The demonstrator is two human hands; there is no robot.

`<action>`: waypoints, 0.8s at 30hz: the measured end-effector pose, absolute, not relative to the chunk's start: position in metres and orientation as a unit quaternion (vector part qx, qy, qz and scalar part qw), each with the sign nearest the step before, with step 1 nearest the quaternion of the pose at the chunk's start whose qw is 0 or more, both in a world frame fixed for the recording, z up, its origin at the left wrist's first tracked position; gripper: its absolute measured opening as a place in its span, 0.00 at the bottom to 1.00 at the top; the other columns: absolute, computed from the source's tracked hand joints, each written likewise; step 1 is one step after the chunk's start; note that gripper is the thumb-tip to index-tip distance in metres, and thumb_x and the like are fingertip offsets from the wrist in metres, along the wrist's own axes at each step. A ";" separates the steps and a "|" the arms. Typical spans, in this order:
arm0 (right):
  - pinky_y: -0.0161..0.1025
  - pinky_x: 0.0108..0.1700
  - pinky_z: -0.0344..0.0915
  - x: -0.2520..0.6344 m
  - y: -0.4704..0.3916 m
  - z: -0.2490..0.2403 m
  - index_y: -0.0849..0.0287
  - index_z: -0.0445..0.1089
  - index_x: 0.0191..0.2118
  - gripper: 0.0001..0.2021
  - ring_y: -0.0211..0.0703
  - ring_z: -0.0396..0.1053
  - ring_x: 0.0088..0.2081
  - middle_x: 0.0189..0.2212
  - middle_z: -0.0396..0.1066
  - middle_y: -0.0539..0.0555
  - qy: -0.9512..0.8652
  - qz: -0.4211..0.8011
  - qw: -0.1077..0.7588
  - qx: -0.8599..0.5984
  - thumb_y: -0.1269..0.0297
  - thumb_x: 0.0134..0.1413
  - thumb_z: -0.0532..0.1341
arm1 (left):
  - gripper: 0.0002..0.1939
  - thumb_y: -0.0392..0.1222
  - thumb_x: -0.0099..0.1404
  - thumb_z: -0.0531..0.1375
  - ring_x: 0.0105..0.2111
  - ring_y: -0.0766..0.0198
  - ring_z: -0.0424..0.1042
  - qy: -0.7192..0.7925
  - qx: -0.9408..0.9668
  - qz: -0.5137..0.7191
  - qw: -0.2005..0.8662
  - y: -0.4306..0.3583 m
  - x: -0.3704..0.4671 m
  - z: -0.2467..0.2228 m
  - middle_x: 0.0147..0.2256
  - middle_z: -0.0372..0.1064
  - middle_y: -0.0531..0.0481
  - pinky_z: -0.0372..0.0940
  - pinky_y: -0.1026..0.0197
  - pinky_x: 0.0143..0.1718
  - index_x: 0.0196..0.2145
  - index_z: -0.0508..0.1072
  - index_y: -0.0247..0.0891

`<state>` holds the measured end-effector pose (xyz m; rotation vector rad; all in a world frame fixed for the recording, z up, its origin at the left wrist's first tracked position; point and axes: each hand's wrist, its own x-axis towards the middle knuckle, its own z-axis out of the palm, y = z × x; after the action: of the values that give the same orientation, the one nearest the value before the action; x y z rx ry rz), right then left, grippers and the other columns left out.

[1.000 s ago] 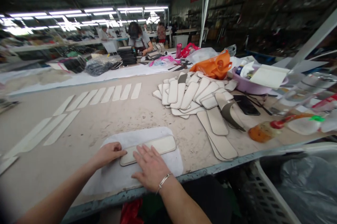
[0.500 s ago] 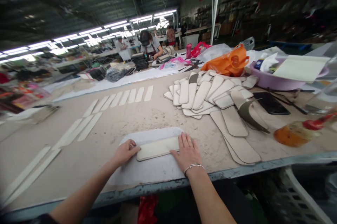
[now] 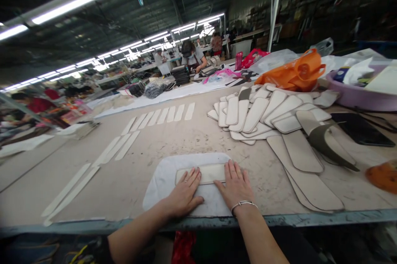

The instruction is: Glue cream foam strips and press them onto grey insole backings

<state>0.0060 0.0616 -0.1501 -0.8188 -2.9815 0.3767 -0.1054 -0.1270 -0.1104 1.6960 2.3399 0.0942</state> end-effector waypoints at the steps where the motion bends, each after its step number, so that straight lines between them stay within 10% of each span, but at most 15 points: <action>1: 0.55 0.63 0.36 0.006 0.062 -0.150 0.66 0.42 0.63 0.38 0.52 0.36 0.64 0.65 0.37 0.55 -0.957 0.121 0.012 -0.263 0.43 0.54 0.43 | 0.40 0.61 0.65 0.41 0.63 0.51 0.27 0.807 0.577 0.023 0.122 -0.130 -0.110 -0.112 0.63 0.29 0.36 0.32 0.43 0.61 0.63 0.38 0.29; 8: 0.55 0.63 0.33 0.004 0.064 -0.155 0.64 0.42 0.63 0.37 0.51 0.33 0.65 0.65 0.35 0.55 -0.952 0.148 0.013 -0.266 0.43 0.54 0.43 | 0.37 0.59 0.66 0.41 0.63 0.54 0.30 0.824 0.552 0.011 0.125 -0.149 -0.138 -0.110 0.63 0.29 0.38 0.35 0.48 0.62 0.63 0.40 0.29; 14: 0.49 0.64 0.32 0.010 0.065 -0.139 0.67 0.45 0.62 0.35 0.47 0.37 0.64 0.64 0.39 0.59 -0.927 0.229 0.035 -0.295 0.47 0.56 0.44 | 0.26 0.48 0.67 0.43 0.60 0.60 0.50 0.827 0.542 0.060 0.140 -0.138 -0.159 -0.103 0.60 0.50 0.44 0.45 0.56 0.61 0.59 0.57 0.34; 24: 0.37 0.53 0.57 0.021 0.076 -0.122 0.59 0.56 0.57 0.27 0.43 0.62 0.51 0.51 0.64 0.57 -0.851 0.351 0.182 -0.347 0.65 0.49 0.55 | 0.13 0.47 0.48 0.58 0.35 0.55 0.69 0.886 0.437 0.028 0.151 -0.115 -0.188 -0.105 0.32 0.68 0.50 0.60 0.59 0.37 0.31 0.67 0.40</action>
<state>0.0206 0.0763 -0.1225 -0.9791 -2.4021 0.9898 -0.1876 -0.1145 -0.1048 1.2544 2.5445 0.0817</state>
